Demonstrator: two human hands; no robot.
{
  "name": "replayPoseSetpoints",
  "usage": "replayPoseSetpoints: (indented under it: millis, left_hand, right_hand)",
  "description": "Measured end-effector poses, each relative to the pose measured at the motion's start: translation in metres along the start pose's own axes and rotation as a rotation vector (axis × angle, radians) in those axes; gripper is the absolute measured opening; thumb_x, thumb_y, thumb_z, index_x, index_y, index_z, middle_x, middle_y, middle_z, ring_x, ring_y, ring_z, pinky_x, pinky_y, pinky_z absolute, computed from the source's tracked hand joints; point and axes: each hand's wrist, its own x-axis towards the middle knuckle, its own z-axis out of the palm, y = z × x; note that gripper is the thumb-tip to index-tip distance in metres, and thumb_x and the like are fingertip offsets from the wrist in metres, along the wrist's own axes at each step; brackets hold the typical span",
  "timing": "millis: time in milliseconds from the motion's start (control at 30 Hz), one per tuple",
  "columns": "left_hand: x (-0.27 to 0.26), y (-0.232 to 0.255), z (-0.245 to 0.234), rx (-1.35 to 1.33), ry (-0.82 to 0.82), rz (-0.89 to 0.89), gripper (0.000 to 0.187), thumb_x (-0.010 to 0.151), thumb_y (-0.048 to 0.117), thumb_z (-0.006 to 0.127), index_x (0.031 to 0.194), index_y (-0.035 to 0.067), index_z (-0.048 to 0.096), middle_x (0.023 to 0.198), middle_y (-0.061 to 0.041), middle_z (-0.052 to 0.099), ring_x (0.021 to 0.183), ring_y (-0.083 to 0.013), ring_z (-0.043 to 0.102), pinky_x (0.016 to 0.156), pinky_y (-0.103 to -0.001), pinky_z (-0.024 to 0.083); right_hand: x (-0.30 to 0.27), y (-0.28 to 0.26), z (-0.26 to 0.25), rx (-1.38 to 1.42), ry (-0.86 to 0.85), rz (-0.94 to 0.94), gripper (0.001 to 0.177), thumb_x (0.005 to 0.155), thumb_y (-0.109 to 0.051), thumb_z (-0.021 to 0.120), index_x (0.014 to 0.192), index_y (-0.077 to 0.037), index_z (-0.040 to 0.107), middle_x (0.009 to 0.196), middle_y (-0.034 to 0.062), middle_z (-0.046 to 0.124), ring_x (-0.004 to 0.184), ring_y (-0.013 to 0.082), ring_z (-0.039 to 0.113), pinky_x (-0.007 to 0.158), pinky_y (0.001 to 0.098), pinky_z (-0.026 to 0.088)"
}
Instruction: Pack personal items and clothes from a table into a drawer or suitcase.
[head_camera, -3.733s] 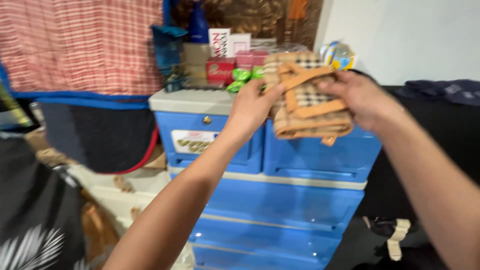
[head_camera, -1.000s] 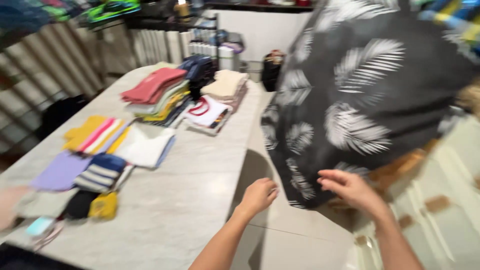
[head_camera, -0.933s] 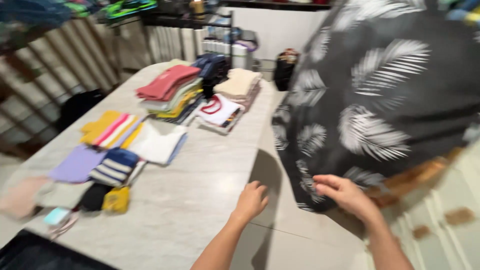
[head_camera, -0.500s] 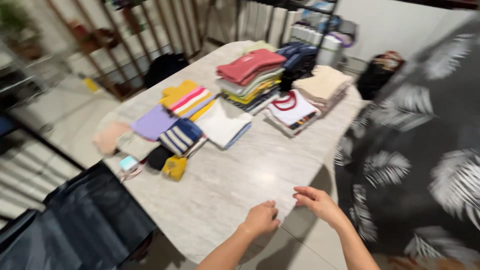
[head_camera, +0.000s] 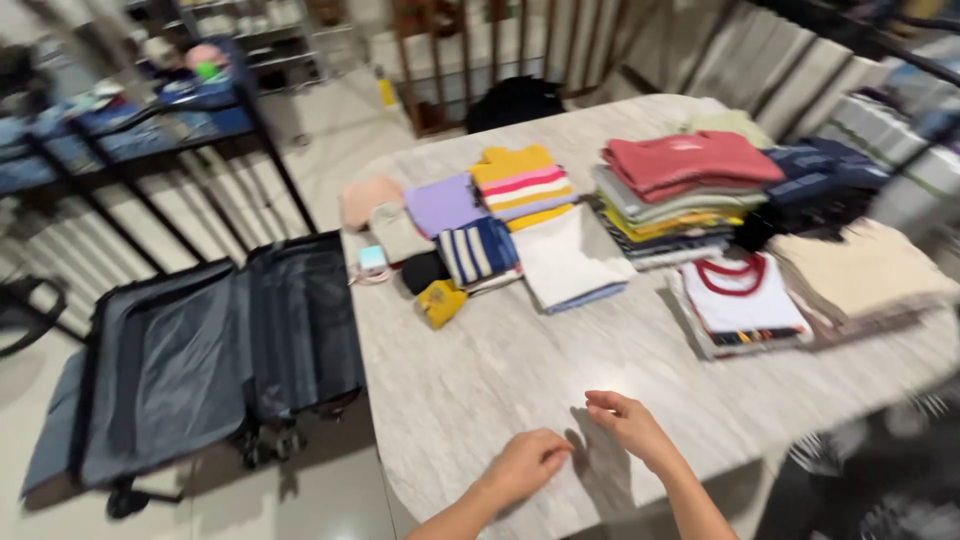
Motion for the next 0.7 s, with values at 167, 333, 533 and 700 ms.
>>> replayPoseSetpoints:
  millis: [167, 333, 533, 700]
  left_hand:
    - [0.014, -0.067, -0.038, 0.033, 0.58, -0.09, 0.017, 0.089, 0.011, 0.066, 0.104, 0.006, 0.073, 0.102, -0.013, 0.073, 0.093, -0.0304, 0.07, 0.082, -0.038, 0.057]
    - [0.023, -0.102, -0.145, 0.227, 0.895, -0.162, 0.038, 0.084, 0.012, 0.069, 0.122, 0.005, 0.068, 0.113, -0.016, 0.067, 0.102, -0.0329, 0.066, 0.092, -0.039, 0.053]
    - [0.058, -0.147, -0.269, 0.324, 1.034, -0.43, 0.08, 0.082, 0.024, 0.075, 0.15, 0.001, 0.039, 0.142, -0.023, 0.049, 0.129, -0.0409, 0.051, 0.104, -0.044, 0.046]
    - [0.094, -0.183, -0.352, 0.229, 1.115, -0.584, 0.094, 0.087, 0.042, 0.072, 0.155, -0.006, 0.029, 0.15, -0.028, 0.043, 0.135, -0.0425, 0.047, 0.108, -0.045, 0.043]
  right_hand:
    - [0.043, -0.033, 0.026, -0.086, -0.114, 0.063, 0.045, 0.093, -0.027, 0.066, 0.135, -0.013, 0.068, 0.129, 0.0065, 0.075, 0.113, 0.0171, 0.072, 0.099, 0.0319, 0.053]
    - [0.103, -0.048, 0.08, -0.099, -0.198, -0.085, 0.042, 0.092, -0.025, 0.068, 0.131, -0.013, 0.069, 0.121, 0.0016, 0.076, 0.107, 0.0132, 0.072, 0.093, 0.0289, 0.054]
    - [0.157, -0.041, 0.13, -0.024, -0.193, -0.114, 0.032, 0.094, -0.023, 0.065, 0.121, -0.011, 0.076, 0.081, 0.0006, 0.075, 0.058, 0.013, 0.07, 0.052, 0.0273, 0.053]
    - [0.151, -0.07, 0.128, 0.064, -0.116, 0.19, 0.026, 0.098, -0.026, 0.06, 0.116, -0.013, 0.074, 0.071, 0.0068, 0.072, 0.047, 0.0149, 0.065, 0.039, 0.0289, 0.04]
